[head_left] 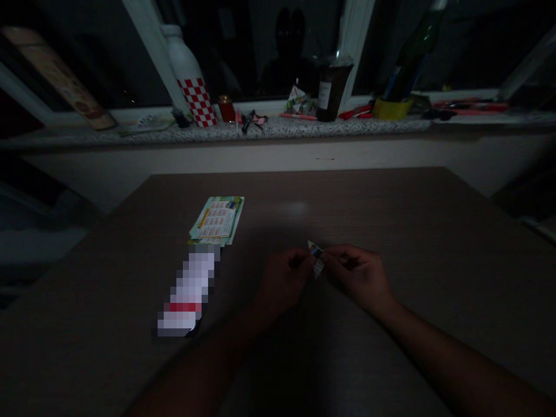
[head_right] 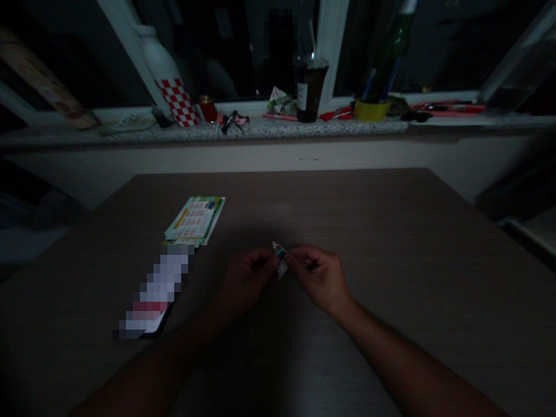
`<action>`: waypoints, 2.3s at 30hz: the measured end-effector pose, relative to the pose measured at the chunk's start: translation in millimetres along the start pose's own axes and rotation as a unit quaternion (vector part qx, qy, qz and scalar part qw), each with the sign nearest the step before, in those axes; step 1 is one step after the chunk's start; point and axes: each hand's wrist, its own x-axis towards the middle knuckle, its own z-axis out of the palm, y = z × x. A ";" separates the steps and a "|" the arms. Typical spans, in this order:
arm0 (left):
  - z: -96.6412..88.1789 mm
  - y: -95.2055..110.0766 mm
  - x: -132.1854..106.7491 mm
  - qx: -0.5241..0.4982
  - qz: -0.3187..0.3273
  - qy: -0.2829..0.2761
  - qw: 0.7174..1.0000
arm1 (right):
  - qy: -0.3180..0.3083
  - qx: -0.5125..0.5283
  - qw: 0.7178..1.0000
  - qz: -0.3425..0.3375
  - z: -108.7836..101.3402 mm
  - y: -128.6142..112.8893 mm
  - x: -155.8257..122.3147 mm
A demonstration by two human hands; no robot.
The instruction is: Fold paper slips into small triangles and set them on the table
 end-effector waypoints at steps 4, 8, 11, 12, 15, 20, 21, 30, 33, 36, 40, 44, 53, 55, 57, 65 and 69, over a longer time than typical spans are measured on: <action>1.6 1.2 0.0 -0.022 -0.018 -0.007 1.000 | 0.016 -0.005 1.000 -0.004 0.3 -3.1 0.1; 1.5 3.7 0.3 0.004 -0.019 -0.017 1.000 | 0.021 -0.001 1.000 0.002 0.5 -2.1 -0.1; 2.7 4.9 -1.0 0.029 -0.001 0.003 1.000 | 0.033 -0.015 0.999 0.000 1.0 0.1 -0.3; 3.3 4.9 -1.5 0.029 0.000 0.009 1.000 | 0.037 -0.018 0.999 -0.001 1.1 0.5 -0.3; 4.8 4.1 -2.6 0.008 -0.010 0.001 1.000 | 0.038 -0.021 0.999 0.002 1.1 0.2 -0.3; 5.3 2.6 -2.3 0.012 -0.012 -0.010 1.000 | 0.045 -0.009 0.999 0.017 1.8 -1.0 -0.5; 5.3 2.5 -2.1 0.015 -0.009 -0.006 1.000 | 0.046 -0.006 0.999 0.017 2.1 -0.9 -0.4; 6.2 3.2 -1.6 -0.034 -0.048 -0.020 0.998 | 0.075 -0.005 0.997 0.017 1.7 -2.7 1.0; 5.9 5.6 -2.3 -0.016 -0.033 -0.013 0.999 | 0.075 -0.009 0.997 0.013 1.0 -2.6 1.0; 6.1 7.1 -3.1 -0.001 -0.032 -0.010 0.999 | 0.068 -0.008 0.998 0.014 0.5 -0.7 1.0; 5.9 5.5 -3.4 -0.005 -0.037 -0.034 0.999 | 0.075 -0.020 0.997 0.013 -0.7 1.9 1.0; 4.4 6.2 -3.2 0.040 -0.019 -0.046 0.998 | 0.068 -0.017 0.997 0.012 -1.2 1.9 1.0; 6.5 7.2 -5.6 0.086 0.005 -0.060 0.995 | 0.076 -0.011 0.997 0.008 -1.0 -1.7 3.0; 6.1 7.3 -6.1 0.106 0.024 -0.063 0.992 | 0.072 -0.015 0.997 0.009 -1.4 -1.2 3.1; 5.1 8.4 -6.5 0.126 0.043 -0.055 0.990 | 0.067 -0.013 0.998 0.011 -1.4 -0.5 3.0; 3.7 7.3 -5.7 0.107 0.030 -0.062 0.992 | 0.067 -0.016 0.998 0.012 -0.6 1.2 2.5; 4.3 6.9 -4.5 0.116 0.033 -0.051 0.991 | 0.060 -0.018 0.998 0.006 1.0 1.0 1.9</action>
